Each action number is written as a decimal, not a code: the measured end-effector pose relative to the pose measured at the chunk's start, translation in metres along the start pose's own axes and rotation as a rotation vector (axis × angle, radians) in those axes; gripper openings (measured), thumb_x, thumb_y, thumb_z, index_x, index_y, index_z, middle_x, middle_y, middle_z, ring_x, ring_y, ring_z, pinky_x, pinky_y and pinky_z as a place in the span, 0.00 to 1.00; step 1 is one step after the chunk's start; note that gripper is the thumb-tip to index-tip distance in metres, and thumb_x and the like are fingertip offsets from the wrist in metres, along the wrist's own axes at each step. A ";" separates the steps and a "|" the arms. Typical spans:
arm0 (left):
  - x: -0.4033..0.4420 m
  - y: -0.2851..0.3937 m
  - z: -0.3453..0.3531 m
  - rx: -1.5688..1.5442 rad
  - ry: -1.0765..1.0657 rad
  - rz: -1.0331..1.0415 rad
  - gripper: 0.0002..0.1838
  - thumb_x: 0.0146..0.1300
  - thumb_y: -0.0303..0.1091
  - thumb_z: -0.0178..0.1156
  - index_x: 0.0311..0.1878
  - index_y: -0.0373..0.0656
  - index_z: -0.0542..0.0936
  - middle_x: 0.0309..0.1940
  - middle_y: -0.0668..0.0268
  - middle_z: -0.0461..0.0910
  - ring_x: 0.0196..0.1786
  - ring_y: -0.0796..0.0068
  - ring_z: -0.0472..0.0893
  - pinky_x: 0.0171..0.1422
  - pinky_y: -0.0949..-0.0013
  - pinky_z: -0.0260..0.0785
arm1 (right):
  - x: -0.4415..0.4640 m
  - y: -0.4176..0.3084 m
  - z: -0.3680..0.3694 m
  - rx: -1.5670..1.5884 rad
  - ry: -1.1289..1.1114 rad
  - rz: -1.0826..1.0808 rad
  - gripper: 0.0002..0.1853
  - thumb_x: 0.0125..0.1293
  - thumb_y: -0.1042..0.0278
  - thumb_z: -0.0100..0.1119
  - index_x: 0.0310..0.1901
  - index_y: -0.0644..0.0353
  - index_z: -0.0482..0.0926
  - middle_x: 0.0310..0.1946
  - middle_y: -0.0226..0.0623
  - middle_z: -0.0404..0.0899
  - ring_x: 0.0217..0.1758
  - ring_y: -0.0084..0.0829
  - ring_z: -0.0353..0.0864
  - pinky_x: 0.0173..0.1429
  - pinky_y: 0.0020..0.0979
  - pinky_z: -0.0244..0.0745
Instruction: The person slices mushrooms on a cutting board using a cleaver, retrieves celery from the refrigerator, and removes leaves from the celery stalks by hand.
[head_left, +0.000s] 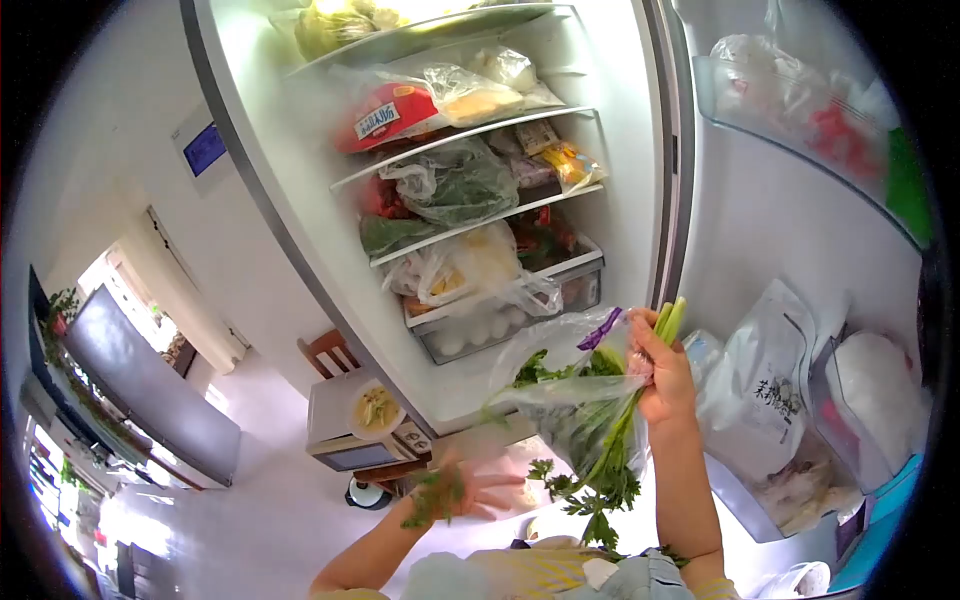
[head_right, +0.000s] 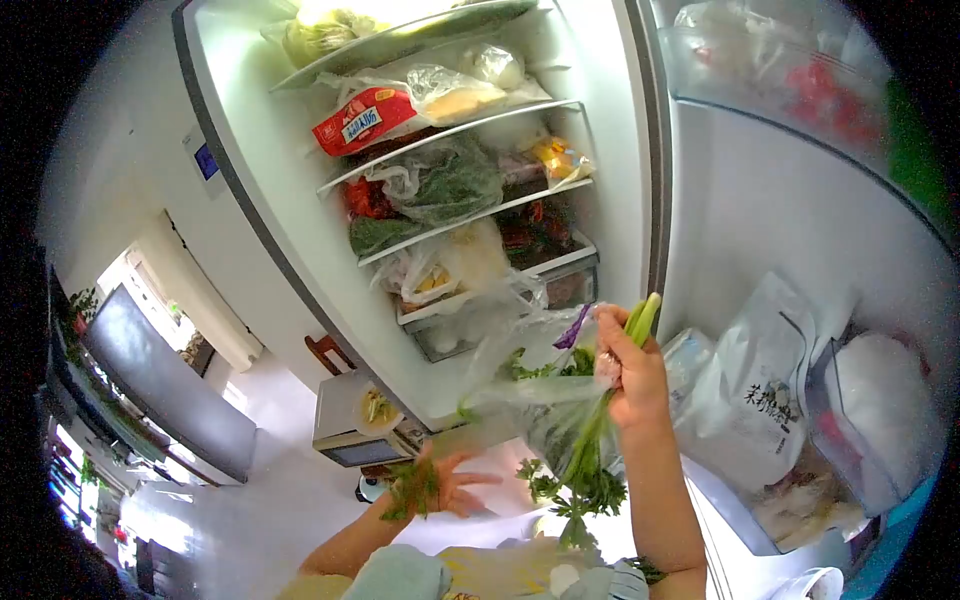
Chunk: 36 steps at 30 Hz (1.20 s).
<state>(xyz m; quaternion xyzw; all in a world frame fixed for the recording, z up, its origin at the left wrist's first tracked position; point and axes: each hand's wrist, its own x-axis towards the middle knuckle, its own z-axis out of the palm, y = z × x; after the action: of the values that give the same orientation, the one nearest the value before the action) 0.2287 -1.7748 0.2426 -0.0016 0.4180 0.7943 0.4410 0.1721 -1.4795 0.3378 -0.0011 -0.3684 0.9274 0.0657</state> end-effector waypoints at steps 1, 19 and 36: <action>0.002 0.000 0.003 0.151 0.031 -0.046 0.30 0.60 0.49 0.55 0.60 0.40 0.64 0.51 0.52 0.72 0.35 0.74 0.78 0.34 0.77 0.73 | 0.000 0.000 -0.002 -0.012 0.014 0.005 0.07 0.60 0.69 0.59 0.39 0.57 0.76 0.19 0.21 0.64 0.14 0.11 0.57 0.17 0.14 0.51; 0.153 0.018 0.047 1.527 0.034 0.508 0.10 0.56 0.27 0.55 0.42 0.41 0.73 0.38 0.62 0.75 0.41 0.72 0.74 0.47 0.69 0.67 | -0.042 0.024 -0.013 -0.800 -0.483 -0.086 0.09 0.59 0.68 0.59 0.38 0.63 0.78 0.28 0.26 0.76 0.29 0.16 0.71 0.36 0.20 0.69; 0.194 0.040 0.056 1.130 -0.270 0.264 0.19 0.65 0.39 0.50 0.56 0.39 0.69 0.52 0.63 0.72 0.53 0.72 0.71 0.58 0.68 0.61 | -0.010 -0.012 -0.019 -0.528 -0.052 0.001 0.07 0.59 0.66 0.59 0.36 0.58 0.75 0.18 0.23 0.68 0.16 0.13 0.66 0.16 0.15 0.55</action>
<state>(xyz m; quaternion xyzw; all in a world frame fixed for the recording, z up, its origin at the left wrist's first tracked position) 0.1028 -1.6129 0.2333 0.3864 0.7129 0.4899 0.3202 0.1842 -1.4594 0.3320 0.0054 -0.5991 0.7989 0.0534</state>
